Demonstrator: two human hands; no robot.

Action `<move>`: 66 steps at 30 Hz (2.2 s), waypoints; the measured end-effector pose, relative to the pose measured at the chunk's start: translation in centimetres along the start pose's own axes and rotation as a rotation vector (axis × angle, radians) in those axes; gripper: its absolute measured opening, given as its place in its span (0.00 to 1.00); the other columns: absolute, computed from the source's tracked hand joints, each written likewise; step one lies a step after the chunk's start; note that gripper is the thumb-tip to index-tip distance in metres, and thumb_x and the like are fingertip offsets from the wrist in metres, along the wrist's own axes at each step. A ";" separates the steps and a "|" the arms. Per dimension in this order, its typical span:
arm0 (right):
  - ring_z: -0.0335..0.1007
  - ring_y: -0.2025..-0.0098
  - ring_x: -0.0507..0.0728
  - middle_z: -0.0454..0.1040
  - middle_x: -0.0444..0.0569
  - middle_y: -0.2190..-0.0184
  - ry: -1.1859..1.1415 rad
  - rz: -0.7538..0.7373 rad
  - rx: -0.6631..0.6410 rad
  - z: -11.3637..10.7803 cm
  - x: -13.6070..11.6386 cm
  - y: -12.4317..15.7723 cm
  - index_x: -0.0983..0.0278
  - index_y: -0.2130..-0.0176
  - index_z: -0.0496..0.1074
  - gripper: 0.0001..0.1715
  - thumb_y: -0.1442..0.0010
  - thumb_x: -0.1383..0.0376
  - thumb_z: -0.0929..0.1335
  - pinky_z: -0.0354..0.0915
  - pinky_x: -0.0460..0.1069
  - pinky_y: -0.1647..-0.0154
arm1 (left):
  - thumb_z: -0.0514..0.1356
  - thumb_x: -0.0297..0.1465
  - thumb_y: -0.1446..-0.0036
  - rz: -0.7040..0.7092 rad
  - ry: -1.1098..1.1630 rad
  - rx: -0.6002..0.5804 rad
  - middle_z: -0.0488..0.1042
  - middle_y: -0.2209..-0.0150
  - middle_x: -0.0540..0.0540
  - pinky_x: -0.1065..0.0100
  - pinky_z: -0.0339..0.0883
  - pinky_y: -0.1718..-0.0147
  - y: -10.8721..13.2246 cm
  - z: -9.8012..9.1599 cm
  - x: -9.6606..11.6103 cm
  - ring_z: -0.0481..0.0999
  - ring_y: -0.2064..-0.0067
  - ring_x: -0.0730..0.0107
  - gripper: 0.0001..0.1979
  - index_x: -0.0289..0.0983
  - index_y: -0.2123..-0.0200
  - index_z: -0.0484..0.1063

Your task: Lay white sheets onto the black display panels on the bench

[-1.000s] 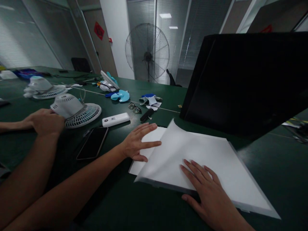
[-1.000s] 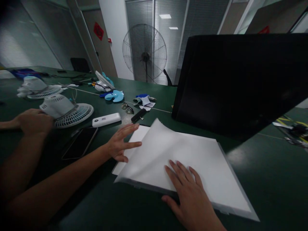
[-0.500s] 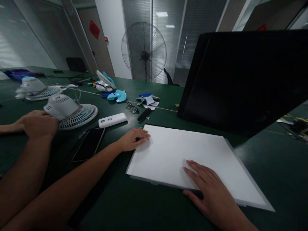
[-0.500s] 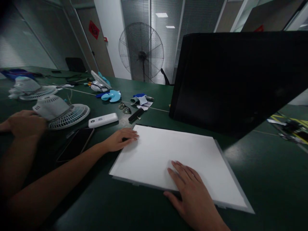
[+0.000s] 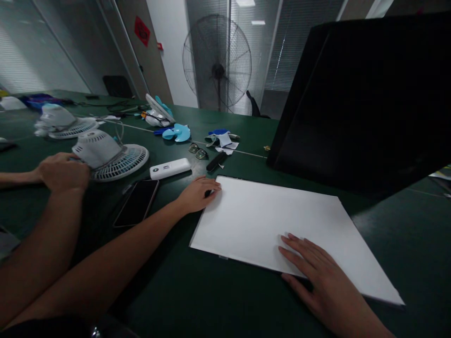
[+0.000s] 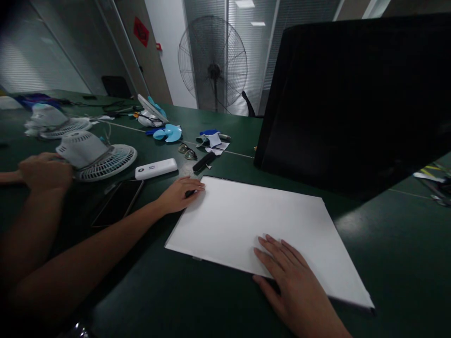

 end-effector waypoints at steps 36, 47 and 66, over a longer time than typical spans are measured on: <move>0.61 0.30 0.63 0.66 0.51 0.33 0.029 -0.427 0.204 -3.6 -2.2 1.6 0.66 0.36 0.73 0.27 0.27 0.74 0.58 0.68 0.56 0.32 | 0.39 0.43 0.22 -0.128 0.046 -0.141 0.61 0.26 0.40 0.45 0.48 0.26 -0.1 1.5 -1.7 0.58 0.25 0.55 0.30 0.38 0.31 0.67; 0.60 0.30 0.70 0.64 0.57 0.32 0.146 -0.432 0.229 -5.3 -1.8 1.7 0.67 0.34 0.71 0.26 0.26 0.66 0.60 0.81 0.57 0.52 | 0.49 0.23 0.36 -0.043 0.287 -0.037 0.66 0.29 0.42 0.49 0.56 0.28 0.2 0.5 -2.5 0.66 0.29 0.57 0.28 0.38 0.36 0.73; 0.74 0.41 0.63 0.75 0.54 0.42 -0.002 -0.226 0.575 -5.2 1.9 1.8 0.63 0.40 0.72 0.28 0.36 0.76 0.74 0.76 0.59 0.42 | 0.61 0.33 0.33 0.121 0.280 -0.055 0.72 0.33 0.43 0.46 0.59 0.29 -0.4 1.1 -0.8 0.70 0.31 0.56 0.22 0.45 0.37 0.74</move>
Point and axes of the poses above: each hand's wrist, its own y-axis away from the middle knuckle, its own z-axis out of the palm, x = y × z, the point moved 6 cm from there along -y, towards the middle knuckle
